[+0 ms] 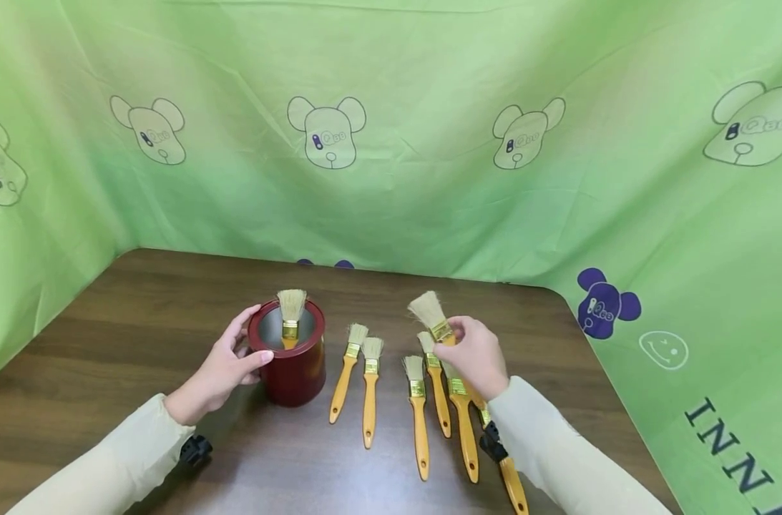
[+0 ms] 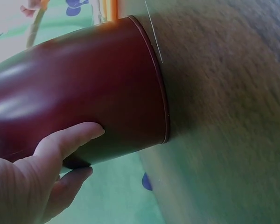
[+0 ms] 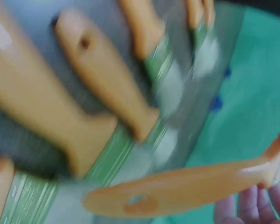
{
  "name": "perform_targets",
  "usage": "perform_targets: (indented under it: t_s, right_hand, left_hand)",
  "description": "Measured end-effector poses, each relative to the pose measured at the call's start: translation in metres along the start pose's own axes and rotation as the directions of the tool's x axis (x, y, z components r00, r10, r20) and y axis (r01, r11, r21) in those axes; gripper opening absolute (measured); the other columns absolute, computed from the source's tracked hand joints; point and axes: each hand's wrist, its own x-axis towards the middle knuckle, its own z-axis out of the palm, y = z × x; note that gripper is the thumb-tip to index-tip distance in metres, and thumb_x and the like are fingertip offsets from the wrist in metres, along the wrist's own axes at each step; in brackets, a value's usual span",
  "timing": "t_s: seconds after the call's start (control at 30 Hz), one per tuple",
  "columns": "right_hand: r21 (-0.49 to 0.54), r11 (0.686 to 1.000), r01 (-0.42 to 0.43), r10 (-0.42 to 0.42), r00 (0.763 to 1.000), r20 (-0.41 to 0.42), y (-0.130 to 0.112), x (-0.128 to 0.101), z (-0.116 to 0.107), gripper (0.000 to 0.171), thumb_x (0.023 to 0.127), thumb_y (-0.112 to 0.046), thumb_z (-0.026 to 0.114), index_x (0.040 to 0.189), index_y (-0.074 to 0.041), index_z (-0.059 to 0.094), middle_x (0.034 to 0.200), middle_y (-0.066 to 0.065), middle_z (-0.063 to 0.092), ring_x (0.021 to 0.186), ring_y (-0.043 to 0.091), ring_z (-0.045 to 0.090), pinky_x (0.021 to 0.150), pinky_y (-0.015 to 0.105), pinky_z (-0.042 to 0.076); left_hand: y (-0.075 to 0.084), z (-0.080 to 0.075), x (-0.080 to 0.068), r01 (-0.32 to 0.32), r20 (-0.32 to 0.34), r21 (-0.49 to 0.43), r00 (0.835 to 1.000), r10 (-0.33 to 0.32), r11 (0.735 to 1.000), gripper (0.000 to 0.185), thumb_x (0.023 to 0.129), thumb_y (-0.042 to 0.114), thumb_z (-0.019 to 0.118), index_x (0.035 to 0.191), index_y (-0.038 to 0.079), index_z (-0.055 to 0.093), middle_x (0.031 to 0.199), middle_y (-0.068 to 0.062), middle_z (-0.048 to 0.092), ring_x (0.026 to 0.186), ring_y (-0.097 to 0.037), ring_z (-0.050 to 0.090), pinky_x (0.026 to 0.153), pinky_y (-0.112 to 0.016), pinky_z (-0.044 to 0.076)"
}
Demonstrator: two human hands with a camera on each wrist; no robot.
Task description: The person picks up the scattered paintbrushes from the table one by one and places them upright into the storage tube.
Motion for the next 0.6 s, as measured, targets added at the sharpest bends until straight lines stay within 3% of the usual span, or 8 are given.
perform_targets:
  t_s: [0.27,0.6]
  right_hand:
    - [0.102,0.990,0.100,-0.088,0.990,-0.108,-0.040,-0.002,0.011,0.040,0.076,-0.007,0.068,0.113,0.005,0.060,0.097,0.017,0.058,0.083,0.026,0.058,0.072,0.035,0.047]
    - [0.245,0.959,0.143,-0.107,0.982,-0.156,-0.082,0.010,0.024,0.045,0.073,-0.005,0.069,0.116,0.003,0.058,0.099,0.013,0.056,0.083,0.024,0.056,0.072,0.031,0.046]
  left_hand:
    - [0.002,0.000,0.003,0.006,0.027,-0.008,1.000,-0.006,1.000,0.078,0.087,0.004,0.065,0.151,0.016,0.020,0.129,-0.021,0.034,0.104,-0.029,0.046,0.068,-0.039,0.049]
    - [0.001,-0.001,0.000,0.004,0.029,-0.009,1.000,-0.003,1.000,0.079,0.088,0.005,0.065,0.151,0.016,0.019,0.128,-0.021,0.034,0.101,-0.027,0.047,0.066,-0.038,0.048]
